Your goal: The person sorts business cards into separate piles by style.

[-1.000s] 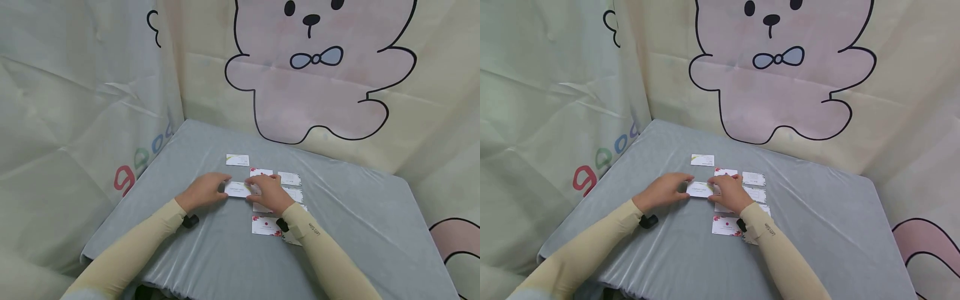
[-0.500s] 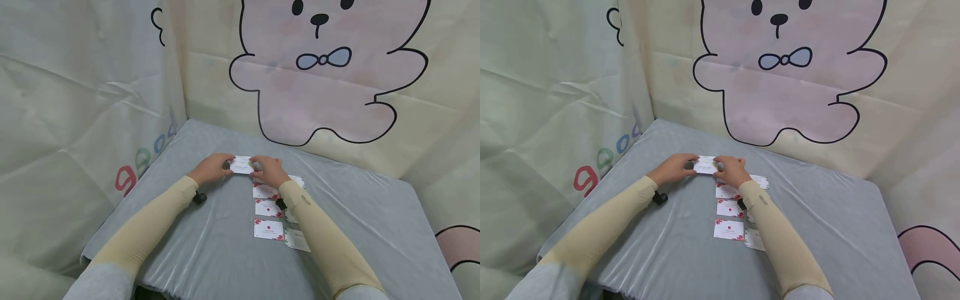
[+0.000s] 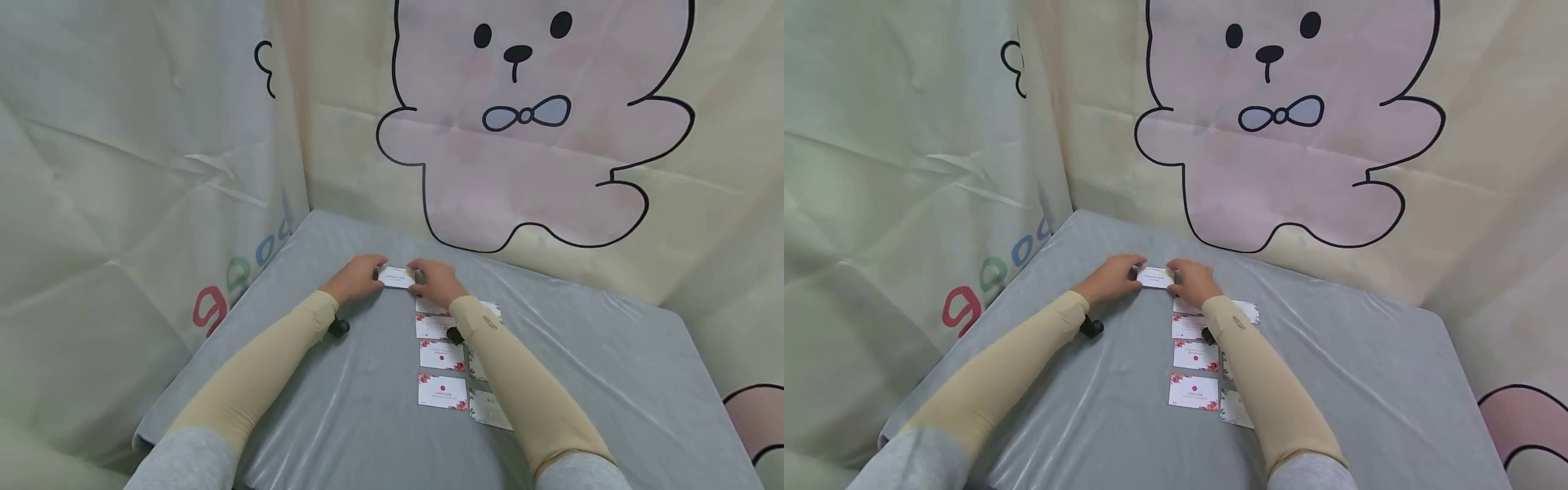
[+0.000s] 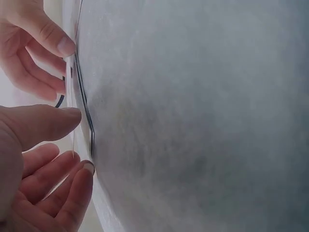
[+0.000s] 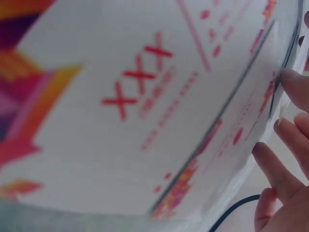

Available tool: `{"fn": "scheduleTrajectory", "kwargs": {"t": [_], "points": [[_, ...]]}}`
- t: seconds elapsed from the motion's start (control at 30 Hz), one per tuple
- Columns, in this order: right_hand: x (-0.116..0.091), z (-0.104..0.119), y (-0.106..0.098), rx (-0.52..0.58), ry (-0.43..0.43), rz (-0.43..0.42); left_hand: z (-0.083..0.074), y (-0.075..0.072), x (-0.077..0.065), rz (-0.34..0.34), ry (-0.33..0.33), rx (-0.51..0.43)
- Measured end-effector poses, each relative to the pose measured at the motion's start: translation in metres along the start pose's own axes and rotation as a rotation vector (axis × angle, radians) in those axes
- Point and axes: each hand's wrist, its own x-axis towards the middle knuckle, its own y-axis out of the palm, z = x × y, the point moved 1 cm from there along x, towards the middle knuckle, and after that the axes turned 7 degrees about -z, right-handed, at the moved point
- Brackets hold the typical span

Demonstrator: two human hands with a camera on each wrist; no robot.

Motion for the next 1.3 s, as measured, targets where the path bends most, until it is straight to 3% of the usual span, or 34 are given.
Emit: {"fn": "scheduleTrajectory", "kwargs": {"t": [0.27, 0.9, 1.17, 1.3], "points": [[-0.001, -0.002, 0.005, 0.013, 0.018, -0.021, 0.002, 0.01, 0.004, -0.016, -0.006, 0.022], [0.005, -0.001, 0.007, -0.037, 0.025, 0.013, 0.0, 0.006, 0.004, 0.008, -0.038, 0.011], [-0.005, -0.006, 0.007, -0.039, 0.033, 0.005, 0.001, 0.012, 0.006, 0.026, -0.049, -0.004], [-0.013, -0.009, 0.002, -0.038, 0.025, -0.017, 0.002, 0.01, 0.004, 0.004, -0.033, 0.047]]}}
